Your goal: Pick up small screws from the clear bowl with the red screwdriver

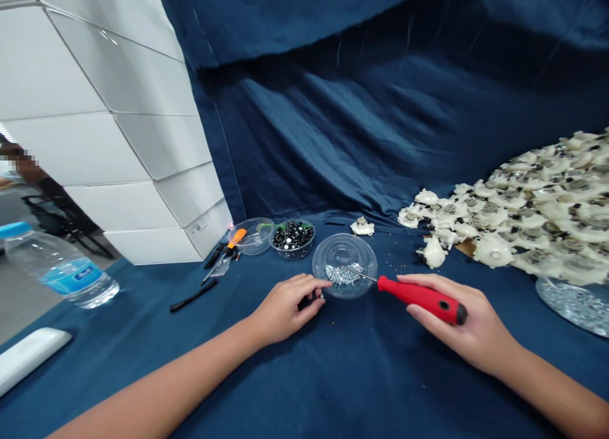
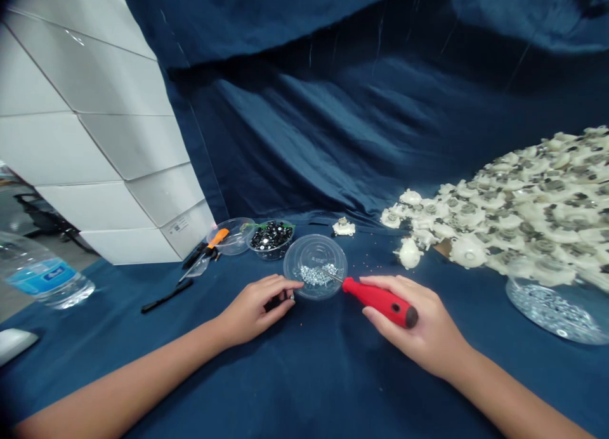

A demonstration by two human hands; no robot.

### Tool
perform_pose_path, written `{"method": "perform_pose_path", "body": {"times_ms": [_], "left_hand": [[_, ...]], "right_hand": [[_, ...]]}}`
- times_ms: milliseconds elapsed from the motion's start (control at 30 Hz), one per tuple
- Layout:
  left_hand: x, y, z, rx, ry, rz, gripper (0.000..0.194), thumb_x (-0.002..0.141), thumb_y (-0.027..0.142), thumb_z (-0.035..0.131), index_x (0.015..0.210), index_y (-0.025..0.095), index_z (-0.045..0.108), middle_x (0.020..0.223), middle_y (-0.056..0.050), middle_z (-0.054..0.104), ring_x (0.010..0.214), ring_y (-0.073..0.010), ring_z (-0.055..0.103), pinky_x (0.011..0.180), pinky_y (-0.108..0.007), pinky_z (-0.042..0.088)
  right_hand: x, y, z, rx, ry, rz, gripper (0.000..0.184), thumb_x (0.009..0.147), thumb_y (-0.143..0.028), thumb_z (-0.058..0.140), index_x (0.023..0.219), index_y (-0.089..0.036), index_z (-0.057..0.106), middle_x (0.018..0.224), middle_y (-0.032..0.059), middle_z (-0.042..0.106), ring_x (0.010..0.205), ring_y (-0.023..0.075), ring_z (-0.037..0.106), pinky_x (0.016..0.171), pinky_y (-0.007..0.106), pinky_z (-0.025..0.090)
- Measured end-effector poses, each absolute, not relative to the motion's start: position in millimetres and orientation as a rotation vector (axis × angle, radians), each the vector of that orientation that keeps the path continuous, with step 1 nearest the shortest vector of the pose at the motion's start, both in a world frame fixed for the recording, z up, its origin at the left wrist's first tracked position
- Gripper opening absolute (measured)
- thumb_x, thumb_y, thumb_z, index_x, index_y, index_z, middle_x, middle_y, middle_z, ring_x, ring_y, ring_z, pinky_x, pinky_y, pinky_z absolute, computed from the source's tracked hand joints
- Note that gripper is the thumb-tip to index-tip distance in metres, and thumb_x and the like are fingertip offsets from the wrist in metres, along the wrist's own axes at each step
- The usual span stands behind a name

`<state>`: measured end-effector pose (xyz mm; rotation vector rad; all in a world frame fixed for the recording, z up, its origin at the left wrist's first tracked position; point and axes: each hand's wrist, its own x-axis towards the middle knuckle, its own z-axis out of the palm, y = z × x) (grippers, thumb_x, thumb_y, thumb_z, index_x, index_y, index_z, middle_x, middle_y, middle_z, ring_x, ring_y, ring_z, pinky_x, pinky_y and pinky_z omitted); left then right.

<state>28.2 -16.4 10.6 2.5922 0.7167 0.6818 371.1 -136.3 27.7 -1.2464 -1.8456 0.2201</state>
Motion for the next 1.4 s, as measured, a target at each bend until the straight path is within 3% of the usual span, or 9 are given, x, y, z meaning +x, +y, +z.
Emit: {"method": "perform_pose_path", "body": {"times_ms": [100, 200, 267, 400, 633, 833, 1100, 1400], "left_hand": [[28.0, -17.8, 10.8, 2.553, 0.737, 0.701, 0.034, 0.108, 0.026, 0.059, 0.141, 0.025, 0.066, 0.102, -0.005, 0.073, 0.091, -0.019, 0.067, 0.077, -0.03, 0.054], [26.7, -19.6, 10.9, 2.506, 0.751, 0.725, 0.035, 0.107, 0.025, 0.06, 0.142, 0.025, 0.062, 0.105, -0.005, 0.072, 0.088, -0.0176, 0.067, 0.072, -0.028, 0.053], [25.8, -20.6, 11.1, 2.488, 0.767, 0.746, 0.03, 0.107, 0.025, 0.06, 0.136, 0.023, 0.062, 0.1, -0.004, 0.071, 0.084, -0.0168, 0.066, 0.07, -0.027, 0.051], [25.3, -21.2, 11.4, 2.49, 0.761, 0.772, 0.017, 0.107, 0.025, 0.06, 0.123, 0.021, 0.064, 0.093, -0.002, 0.068, 0.081, -0.016, 0.065, 0.07, -0.027, 0.05], [25.0, -20.3, 11.1, 2.529, 0.705, 0.801, 0.02, 0.109, 0.023, 0.057, 0.125, 0.021, 0.068, 0.098, -0.005, 0.068, 0.084, -0.0168, 0.064, 0.073, -0.028, 0.05], [25.0, -19.6, 11.5, 2.55, 0.681, 0.794, 0.023, 0.11, 0.023, 0.055, 0.128, 0.021, 0.069, 0.097, -0.006, 0.068, 0.081, -0.0173, 0.062, 0.076, -0.03, 0.051], [25.8, -18.7, 11.2, 2.551, 0.678, 0.783, 0.021, 0.111, 0.027, 0.057, 0.126, 0.021, 0.07, 0.093, -0.005, 0.067, 0.081, -0.0174, 0.062, 0.073, -0.029, 0.052], [26.0, -17.8, 9.4, 2.544, 0.661, 0.779, 0.02, 0.111, 0.027, 0.059, 0.125, 0.022, 0.072, 0.095, -0.005, 0.07, 0.081, -0.0167, 0.064, 0.075, -0.029, 0.052]], "right_hand": [[370.4, -141.6, 30.0, -1.291, -1.733, 0.268, 0.028, 0.1, -0.041, 0.075, 0.126, -0.031, 0.078, 0.105, 0.0055, 0.084, 0.08, 0.0262, 0.078, 0.086, 0.042, 0.063], [371.4, -144.5, 30.9, -1.351, -1.607, 0.453, 0.034, 0.101, -0.049, 0.073, 0.128, -0.028, 0.077, 0.086, 0.0051, 0.082, 0.07, 0.0264, 0.074, 0.076, 0.042, 0.061], [372.7, -143.2, 30.4, -1.338, -1.51, 0.6, 0.038, 0.103, -0.052, 0.07, 0.13, -0.027, 0.076, 0.079, 0.0039, 0.079, 0.071, 0.0271, 0.073, 0.072, 0.04, 0.058], [374.8, -134.4, 27.1, -1.324, -1.382, 0.692, 0.041, 0.101, -0.056, 0.073, 0.129, -0.026, 0.078, 0.076, 0.0023, 0.077, 0.075, 0.0266, 0.07, 0.079, 0.04, 0.054], [373.8, -120.9, 24.3, -1.113, -1.189, 0.982, 0.041, 0.102, -0.055, 0.069, 0.121, -0.021, 0.081, 0.062, -0.0004, 0.068, 0.07, 0.024, 0.064, 0.082, 0.039, 0.051], [365.3, -126.1, 29.8, -1.142, -1.181, 1.091, 0.046, 0.099, -0.057, 0.071, 0.122, -0.019, 0.081, 0.066, 0.0008, 0.068, 0.069, 0.0239, 0.063, 0.075, 0.037, 0.05], [363.6, -126.1, 27.2, -1.108, -1.219, 1.166, 0.043, 0.099, -0.055, 0.073, 0.122, -0.02, 0.08, 0.067, -0.0005, 0.07, 0.07, 0.0232, 0.064, 0.09, 0.039, 0.049], [364.9, -125.2, 24.8, -1.141, -1.34, 1.166, 0.045, 0.101, -0.055, 0.072, 0.128, -0.019, 0.078, 0.067, 0.0004, 0.071, 0.071, 0.0242, 0.065, 0.082, 0.038, 0.049]]}}
